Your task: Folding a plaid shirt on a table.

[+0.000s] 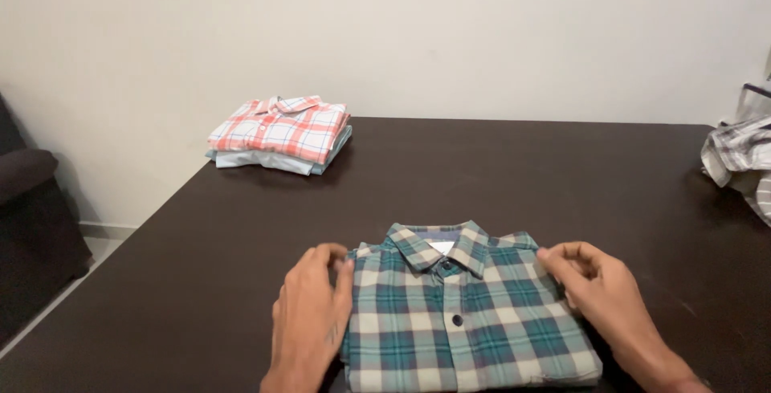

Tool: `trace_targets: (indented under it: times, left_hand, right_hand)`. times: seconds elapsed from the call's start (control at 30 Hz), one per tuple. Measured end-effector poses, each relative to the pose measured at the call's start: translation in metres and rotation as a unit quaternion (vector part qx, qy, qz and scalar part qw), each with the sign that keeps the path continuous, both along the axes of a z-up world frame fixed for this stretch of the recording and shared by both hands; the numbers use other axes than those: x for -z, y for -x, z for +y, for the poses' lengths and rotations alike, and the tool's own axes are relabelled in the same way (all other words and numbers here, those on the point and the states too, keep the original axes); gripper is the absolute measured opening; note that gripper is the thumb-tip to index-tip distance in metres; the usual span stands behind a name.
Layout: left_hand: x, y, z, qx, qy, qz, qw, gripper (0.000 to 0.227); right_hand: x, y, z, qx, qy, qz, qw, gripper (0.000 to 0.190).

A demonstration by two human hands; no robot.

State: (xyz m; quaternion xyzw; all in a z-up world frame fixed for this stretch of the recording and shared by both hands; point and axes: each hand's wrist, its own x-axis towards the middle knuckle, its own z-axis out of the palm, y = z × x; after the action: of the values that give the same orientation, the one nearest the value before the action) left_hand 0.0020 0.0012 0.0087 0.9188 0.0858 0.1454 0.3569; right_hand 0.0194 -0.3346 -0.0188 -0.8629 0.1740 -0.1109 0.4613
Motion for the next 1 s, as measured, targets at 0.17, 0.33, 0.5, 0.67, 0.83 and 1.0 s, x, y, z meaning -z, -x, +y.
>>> trace_targets:
  times: [0.17,0.33,0.5,0.67,0.83,1.0]
  left_hand:
    - [-0.01,-0.022,-0.008,0.006,0.077,0.026,0.997,0.038]
    - [-0.003,-0.04,-0.011,-0.022,0.077,0.096,0.992,0.034]
    - [0.01,-0.049,-0.007,-0.056,0.132,0.071,0.987,0.034]
    - [0.017,-0.052,-0.001,-0.093,0.153,0.052,0.983,0.033]
    - [-0.006,-0.035,-0.009,-0.057,0.145,-0.015,0.988,0.03]
    - [-0.007,-0.039,-0.014,0.023,0.012,-0.003,1.0,0.03]
  right_hand:
    - [-0.007,-0.012,0.007,0.023,-0.063,0.035,0.997,0.04]
    - [0.001,-0.024,0.002,-0.025,-0.072,0.006,0.997,0.026]
    - [0.008,-0.028,-0.002,-0.036,-0.129,-0.037,0.99,0.021]
    - [0.037,-0.042,-0.029,-0.042,-0.132,-0.097,0.986,0.018]
    - [0.003,-0.031,-0.004,-0.024,-0.12,-0.069,0.99,0.019]
    - [0.0,-0.029,0.0,-0.05,-0.12,-0.064,0.99,0.031]
